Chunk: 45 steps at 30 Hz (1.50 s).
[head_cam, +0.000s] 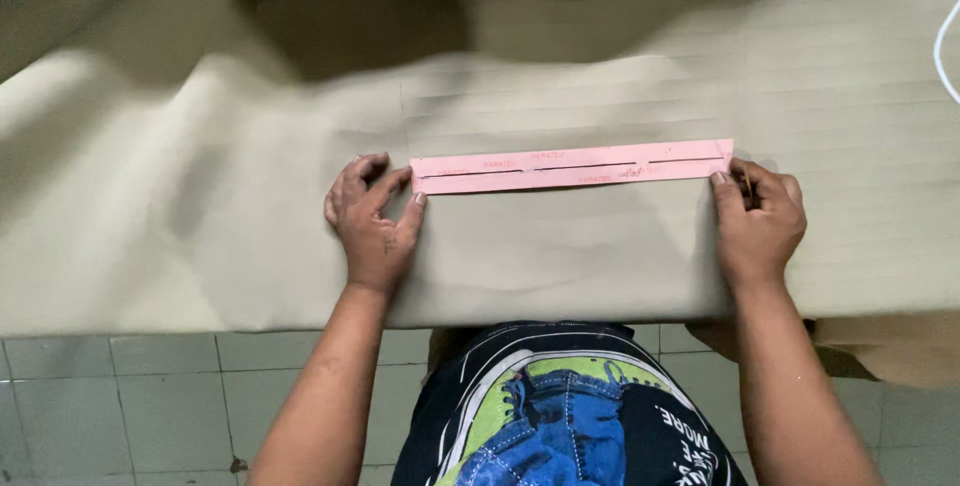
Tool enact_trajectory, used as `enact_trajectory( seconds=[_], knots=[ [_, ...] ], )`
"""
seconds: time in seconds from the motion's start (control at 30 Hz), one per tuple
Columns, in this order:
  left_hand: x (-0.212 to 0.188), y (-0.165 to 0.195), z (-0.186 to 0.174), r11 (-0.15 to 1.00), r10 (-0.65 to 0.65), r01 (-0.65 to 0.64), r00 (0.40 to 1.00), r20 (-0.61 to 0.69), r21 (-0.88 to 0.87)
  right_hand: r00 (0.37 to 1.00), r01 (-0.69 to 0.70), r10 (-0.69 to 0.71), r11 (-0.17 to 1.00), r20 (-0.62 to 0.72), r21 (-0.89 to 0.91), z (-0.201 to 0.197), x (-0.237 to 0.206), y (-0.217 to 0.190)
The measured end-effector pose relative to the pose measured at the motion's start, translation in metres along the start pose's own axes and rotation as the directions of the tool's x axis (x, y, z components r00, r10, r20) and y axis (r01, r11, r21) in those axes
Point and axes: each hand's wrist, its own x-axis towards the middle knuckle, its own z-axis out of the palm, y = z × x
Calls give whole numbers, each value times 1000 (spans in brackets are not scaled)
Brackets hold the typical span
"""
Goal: The person marks lines on a large sheet of beige leather-like material on a workbench. They align a long pink pattern ruler on the material, hold it steady, and trace along its edge with a marking tool, repositioning the ruler repeatedly to mark successive lines across the sheet.
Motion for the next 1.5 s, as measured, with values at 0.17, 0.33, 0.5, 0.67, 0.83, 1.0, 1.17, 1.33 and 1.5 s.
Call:
enact_trajectory(
  seconds=[0.17,0.33,0.5,0.67,0.83,1.0,1.17,1.33,1.5],
  knots=[
    [1,0,-2,1000,-2,2,1000,19,2,999,-43,43,999,18,-2,0,2,-2],
    [1,-1,-1,999,-8,7,1000,24,37,1000,-17,17,1000,8,3,0,2,-3],
    [1,3,-2,999,-14,13,1000,24,33,998,-57,57,998,4,11,1,1,-1],
    [-3,4,3,993,40,-42,999,22,107,1000,20,-20,999,-10,-46,1,3,-1],
    [-5,24,26,937,269,-316,926,265,152,1000,22,-22,1000,11,-3,-3,3,-3],
    [-26,81,57,865,354,-445,869,346,233,998,-35,36,999,49,-11,-8,2,-6],
    [-26,98,64,823,217,-417,859,464,386,991,122,-113,984,77,-126,-13,6,-38],
    [-25,95,64,835,209,-406,858,469,372,884,399,-419,908,209,131,22,10,-121],
    [-20,93,68,841,52,-358,799,599,406,599,236,-441,895,668,380,97,6,-215]
  ],
)
